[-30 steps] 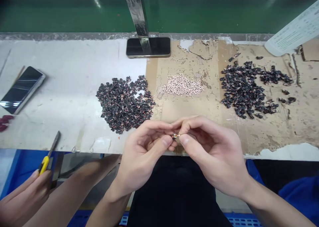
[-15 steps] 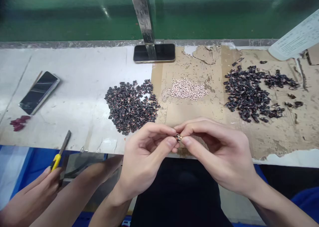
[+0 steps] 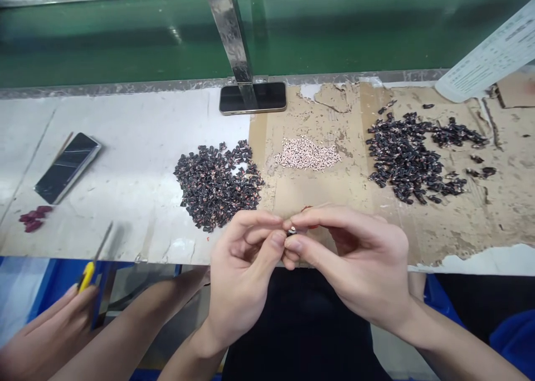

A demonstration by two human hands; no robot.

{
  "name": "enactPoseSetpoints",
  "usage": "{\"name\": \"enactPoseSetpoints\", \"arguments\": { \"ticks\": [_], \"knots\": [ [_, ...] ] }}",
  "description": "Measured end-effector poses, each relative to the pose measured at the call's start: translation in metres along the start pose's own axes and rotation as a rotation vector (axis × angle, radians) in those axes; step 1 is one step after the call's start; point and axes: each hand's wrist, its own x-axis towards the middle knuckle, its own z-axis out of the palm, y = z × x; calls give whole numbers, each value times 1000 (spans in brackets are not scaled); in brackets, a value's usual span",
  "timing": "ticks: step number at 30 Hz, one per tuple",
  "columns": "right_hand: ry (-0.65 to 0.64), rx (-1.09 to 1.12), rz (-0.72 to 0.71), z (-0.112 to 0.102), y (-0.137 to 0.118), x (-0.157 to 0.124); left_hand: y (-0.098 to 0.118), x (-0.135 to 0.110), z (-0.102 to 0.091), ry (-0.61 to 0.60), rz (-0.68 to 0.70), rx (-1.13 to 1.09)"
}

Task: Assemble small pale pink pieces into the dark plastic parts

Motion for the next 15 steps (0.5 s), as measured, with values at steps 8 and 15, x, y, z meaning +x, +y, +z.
{"name": "enactPoseSetpoints", "arguments": {
  "ticks": [8, 15],
  "knots": [
    [-42, -115, -151, -9, 7, -1, 0, 0, 6, -2, 24, -63],
    [75, -337, -216, -31, 20, -1, -3, 16, -5, -112, 65, 330]
  ]
}}
